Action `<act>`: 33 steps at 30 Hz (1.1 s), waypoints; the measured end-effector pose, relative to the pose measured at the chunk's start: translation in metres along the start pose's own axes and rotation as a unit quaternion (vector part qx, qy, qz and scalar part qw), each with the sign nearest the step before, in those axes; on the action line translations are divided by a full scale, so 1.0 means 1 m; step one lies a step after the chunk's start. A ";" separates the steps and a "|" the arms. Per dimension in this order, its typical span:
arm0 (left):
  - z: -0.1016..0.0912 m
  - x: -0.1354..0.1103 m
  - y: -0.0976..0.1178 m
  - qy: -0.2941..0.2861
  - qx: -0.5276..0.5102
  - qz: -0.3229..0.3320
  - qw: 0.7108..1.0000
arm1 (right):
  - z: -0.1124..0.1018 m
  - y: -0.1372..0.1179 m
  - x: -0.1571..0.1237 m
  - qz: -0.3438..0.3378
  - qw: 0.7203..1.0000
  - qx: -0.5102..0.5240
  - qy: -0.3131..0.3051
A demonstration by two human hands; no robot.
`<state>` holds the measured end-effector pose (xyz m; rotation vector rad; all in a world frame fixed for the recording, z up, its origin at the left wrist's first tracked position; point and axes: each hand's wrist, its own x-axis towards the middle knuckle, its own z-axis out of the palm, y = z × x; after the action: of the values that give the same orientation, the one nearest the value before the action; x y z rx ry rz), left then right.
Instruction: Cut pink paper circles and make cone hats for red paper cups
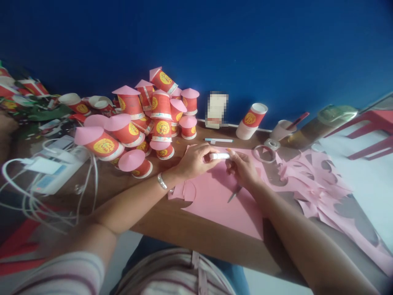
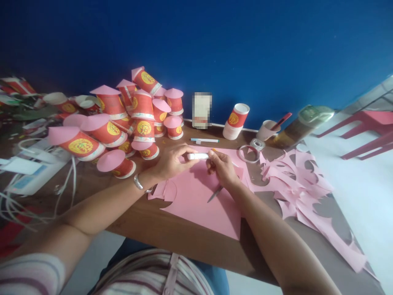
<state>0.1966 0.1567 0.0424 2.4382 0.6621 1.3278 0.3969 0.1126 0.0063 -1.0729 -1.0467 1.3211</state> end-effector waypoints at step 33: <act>-0.021 -0.067 -0.021 -0.214 0.117 0.098 0.965 | 0.017 0.005 -0.021 -0.317 0.818 -0.472 -0.089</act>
<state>0.1421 0.1407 -0.0042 2.9153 0.4939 0.7672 0.3792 0.0911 0.0051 -1.1199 -2.0921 0.2958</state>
